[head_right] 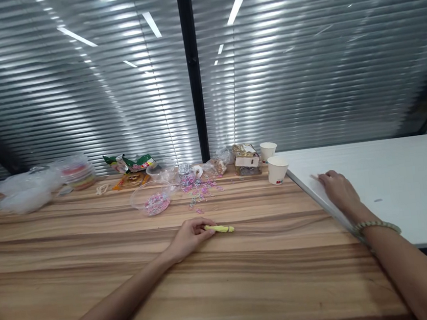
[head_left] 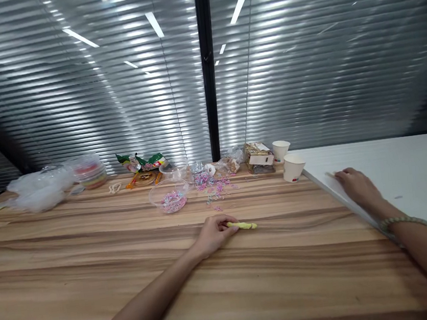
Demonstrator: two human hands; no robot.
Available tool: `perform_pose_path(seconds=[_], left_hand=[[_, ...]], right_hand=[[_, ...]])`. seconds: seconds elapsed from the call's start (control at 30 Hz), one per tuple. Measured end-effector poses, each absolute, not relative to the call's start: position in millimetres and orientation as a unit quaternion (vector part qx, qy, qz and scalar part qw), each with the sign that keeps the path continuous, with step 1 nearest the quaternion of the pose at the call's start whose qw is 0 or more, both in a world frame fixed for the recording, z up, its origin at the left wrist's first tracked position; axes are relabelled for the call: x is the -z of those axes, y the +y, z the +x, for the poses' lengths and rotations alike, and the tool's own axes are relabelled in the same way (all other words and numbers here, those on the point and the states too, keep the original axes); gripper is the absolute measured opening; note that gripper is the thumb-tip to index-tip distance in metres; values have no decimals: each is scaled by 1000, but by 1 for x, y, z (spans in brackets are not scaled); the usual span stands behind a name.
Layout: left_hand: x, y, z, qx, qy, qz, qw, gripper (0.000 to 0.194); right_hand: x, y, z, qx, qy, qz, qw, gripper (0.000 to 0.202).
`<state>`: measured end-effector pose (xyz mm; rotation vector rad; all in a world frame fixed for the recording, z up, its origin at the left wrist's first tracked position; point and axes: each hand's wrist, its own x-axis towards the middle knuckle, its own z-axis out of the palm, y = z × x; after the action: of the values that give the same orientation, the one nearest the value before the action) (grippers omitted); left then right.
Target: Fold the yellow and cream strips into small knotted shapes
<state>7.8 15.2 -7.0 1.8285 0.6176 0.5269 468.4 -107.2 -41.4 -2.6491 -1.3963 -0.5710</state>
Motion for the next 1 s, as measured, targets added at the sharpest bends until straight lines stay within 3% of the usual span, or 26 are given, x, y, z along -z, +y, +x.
perform_pose_path(seconds=[0.17,0.37,0.57,0.83,1.0], left_hand=[[8,15,7,-223,249,770,543,33],[1,10,5,-207,236,768,558,36],[-10,7,-1,-174,215,775,568,36],[-25,19,-48,-97,239,786,561,33],[-42,46,-138,-81,368,745,550,39]], right_hand=[[34,-116,449,176,-520,-832,79,26],[32,-113,367,145,-521,-799,262,24],[24,-73,255,53,-671,-650,353,24],[19,-48,216,94,-745,-571,332,24],[22,-52,222,106,-740,-581,321,26]])
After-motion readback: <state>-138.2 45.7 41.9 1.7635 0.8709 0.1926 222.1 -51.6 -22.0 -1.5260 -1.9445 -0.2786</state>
